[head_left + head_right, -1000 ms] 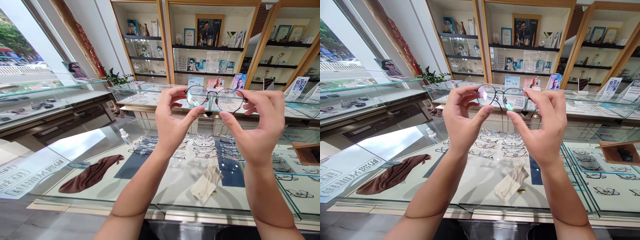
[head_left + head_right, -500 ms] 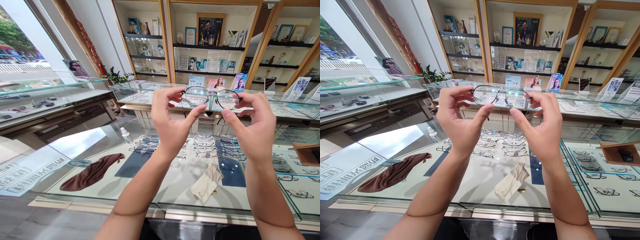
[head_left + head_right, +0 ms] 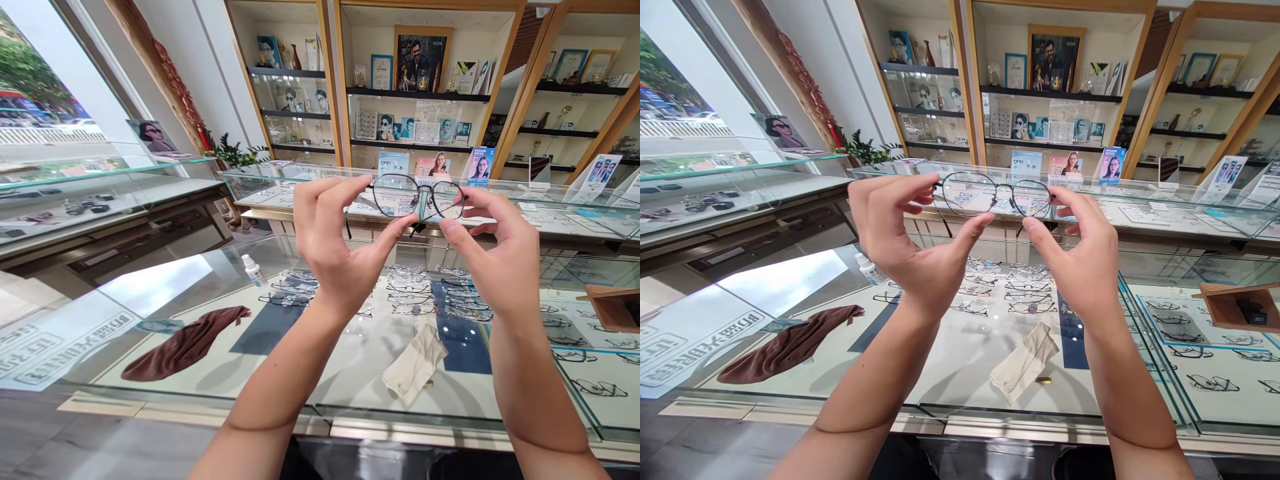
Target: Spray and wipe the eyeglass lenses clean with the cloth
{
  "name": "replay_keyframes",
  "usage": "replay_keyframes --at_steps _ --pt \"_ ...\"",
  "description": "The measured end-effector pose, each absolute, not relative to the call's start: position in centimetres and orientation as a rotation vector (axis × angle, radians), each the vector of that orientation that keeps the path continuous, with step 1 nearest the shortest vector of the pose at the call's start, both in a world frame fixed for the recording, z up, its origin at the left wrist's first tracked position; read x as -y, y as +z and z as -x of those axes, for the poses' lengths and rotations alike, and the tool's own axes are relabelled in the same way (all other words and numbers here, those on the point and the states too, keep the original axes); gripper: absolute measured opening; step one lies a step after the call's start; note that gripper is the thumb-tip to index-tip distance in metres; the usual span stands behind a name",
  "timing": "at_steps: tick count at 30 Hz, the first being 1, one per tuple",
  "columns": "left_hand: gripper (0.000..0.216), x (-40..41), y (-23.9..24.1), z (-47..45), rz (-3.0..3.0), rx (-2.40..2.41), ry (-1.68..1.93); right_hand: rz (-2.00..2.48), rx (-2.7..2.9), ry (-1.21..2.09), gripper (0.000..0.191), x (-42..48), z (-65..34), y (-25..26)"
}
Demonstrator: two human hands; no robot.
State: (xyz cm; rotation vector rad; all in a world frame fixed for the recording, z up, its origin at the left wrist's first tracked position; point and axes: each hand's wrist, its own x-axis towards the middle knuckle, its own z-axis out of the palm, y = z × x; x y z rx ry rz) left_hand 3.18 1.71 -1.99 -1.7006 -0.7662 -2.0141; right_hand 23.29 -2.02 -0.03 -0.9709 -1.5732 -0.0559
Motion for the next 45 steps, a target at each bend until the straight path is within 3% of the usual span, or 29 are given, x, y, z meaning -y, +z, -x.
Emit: replay_keyframes --at_steps 15,21,28,38,45 --pt "0.054 -4.2 -2.4 -4.0 1.843 0.781 -2.266 0.841 1.412 -0.515 0.047 1.6 -21.5 -1.2" --pt "0.053 -5.4 -3.0 -4.2 1.96 0.734 -2.327 0.827 1.386 -0.507 0.055 1.2 -21.4 -1.9" --pt "0.061 -6.0 -3.5 -4.7 1.956 0.709 -2.31 0.63 1.371 -0.648 0.05 0.6 -21.1 -1.6" --pt "0.054 -5.6 -3.5 -5.1 1.621 0.618 -2.299 0.799 1.39 -0.483 0.043 -0.2 -20.7 -2.2" --pt "0.054 -4.7 -3.7 -4.5 1.64 0.68 -2.203 0.766 1.466 -0.131 0.047 -2.1 -21.3 -2.7"
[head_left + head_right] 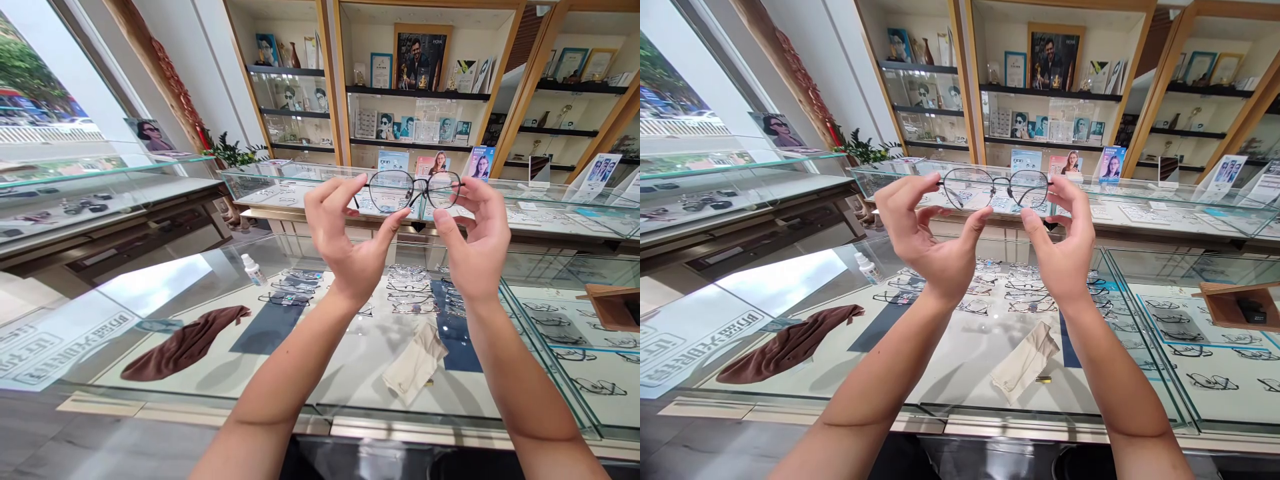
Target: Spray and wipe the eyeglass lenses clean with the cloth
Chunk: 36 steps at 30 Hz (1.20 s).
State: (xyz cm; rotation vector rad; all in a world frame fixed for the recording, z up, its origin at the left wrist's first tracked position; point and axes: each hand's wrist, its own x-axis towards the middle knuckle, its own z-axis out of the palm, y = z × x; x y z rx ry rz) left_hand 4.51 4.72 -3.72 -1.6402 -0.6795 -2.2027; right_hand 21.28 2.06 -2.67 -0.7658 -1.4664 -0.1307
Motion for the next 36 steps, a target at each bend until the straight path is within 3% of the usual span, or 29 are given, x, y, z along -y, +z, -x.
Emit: replay_keyframes --at_steps 5,11,21,36 --pt "0.055 -5.0 -3.7 -4.3 1.61 0.653 -2.17 0.725 1.451 -0.023 0.047 -2.6 -21.5 -2.8" --pt "0.053 -5.7 -3.2 -4.7 1.523 0.457 -2.187 0.694 1.372 -0.121 0.038 -1.9 -21.0 -2.6" --pt "0.062 -6.1 -3.9 -4.8 1.648 0.659 -2.257 0.642 1.282 -0.142 0.028 -1.8 -21.0 -2.4" --pt "0.063 -6.4 -4.0 -4.4 1.876 0.532 -2.35 0.456 1.297 0.303 0.019 -0.5 -21.5 -1.5"
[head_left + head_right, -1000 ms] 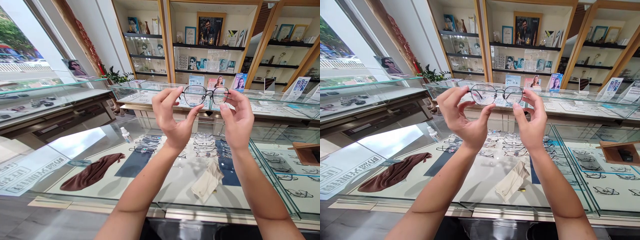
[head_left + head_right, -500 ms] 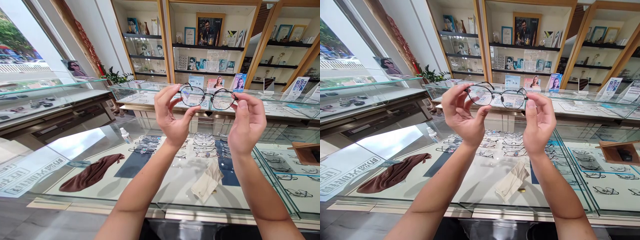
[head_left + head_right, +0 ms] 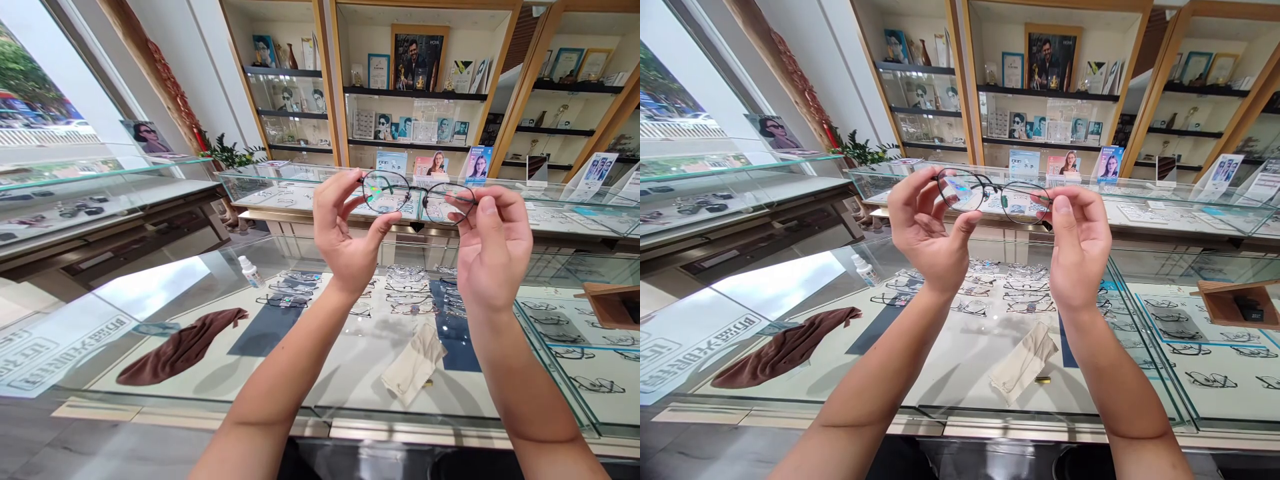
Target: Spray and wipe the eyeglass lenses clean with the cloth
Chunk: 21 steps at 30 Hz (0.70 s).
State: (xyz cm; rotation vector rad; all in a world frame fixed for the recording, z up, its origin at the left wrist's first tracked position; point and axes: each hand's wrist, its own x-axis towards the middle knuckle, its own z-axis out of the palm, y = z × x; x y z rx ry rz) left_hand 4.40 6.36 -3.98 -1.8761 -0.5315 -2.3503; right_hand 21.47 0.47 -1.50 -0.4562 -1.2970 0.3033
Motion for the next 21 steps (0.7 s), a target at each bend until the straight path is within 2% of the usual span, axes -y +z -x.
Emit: replay_keyframes --at_steps 21 --pt "0.063 -5.3 -3.9 -5.1 1.973 0.51 -2.483 0.569 1.361 0.181 0.018 -1.0 -22.0 -2.1"
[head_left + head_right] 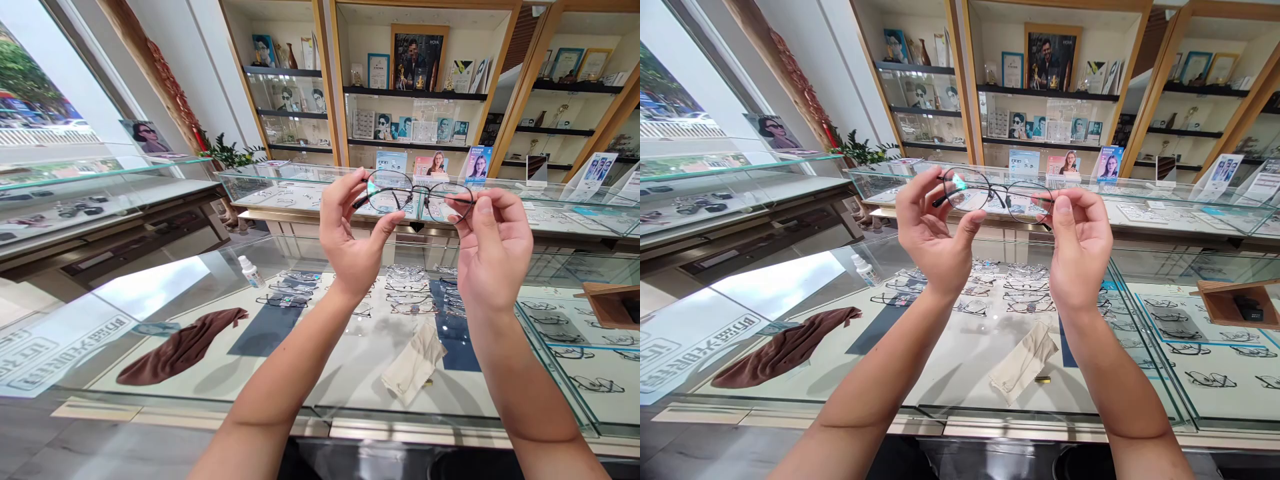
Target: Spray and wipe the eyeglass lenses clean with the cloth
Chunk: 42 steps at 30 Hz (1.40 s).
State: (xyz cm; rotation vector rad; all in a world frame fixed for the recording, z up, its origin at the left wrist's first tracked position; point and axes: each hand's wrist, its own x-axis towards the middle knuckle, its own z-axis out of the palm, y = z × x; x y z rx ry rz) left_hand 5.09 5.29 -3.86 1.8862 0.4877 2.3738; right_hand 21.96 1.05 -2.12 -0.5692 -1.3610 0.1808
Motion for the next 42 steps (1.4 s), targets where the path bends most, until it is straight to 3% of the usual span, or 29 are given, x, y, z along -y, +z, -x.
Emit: replay_keyframes --at_steps 5,12,18,29,38,42 --pt "0.064 -5.3 -3.8 -5.0 -1.838 -0.49 2.265 0.547 1.417 0.101 0.023 -1.0 -22.2 -2.1" --pt "0.058 -5.8 -3.5 -4.8 -1.854 -0.362 2.217 0.46 1.279 0.255 0.008 -0.7 -21.7 -1.8" --pt "0.057 -5.9 -3.5 -4.5 -1.832 -0.33 2.213 0.524 1.264 0.257 0.022 -0.8 -21.9 -1.7" --pt "0.073 -4.1 -3.2 -4.9 -1.71 -0.457 2.154 0.659 1.419 0.059 0.027 -1.5 -22.5 -2.4" --pt "0.039 -3.4 -1.6 -4.3 -1.314 -0.445 1.418 0.631 1.727 -0.062 0.039 -0.3 -23.0 -0.9" --pt "0.021 -2.5 -1.2 -4.8 -1.111 -0.434 1.183 0.6 1.781 -0.159 0.03 0.0 -23.1 -0.6"
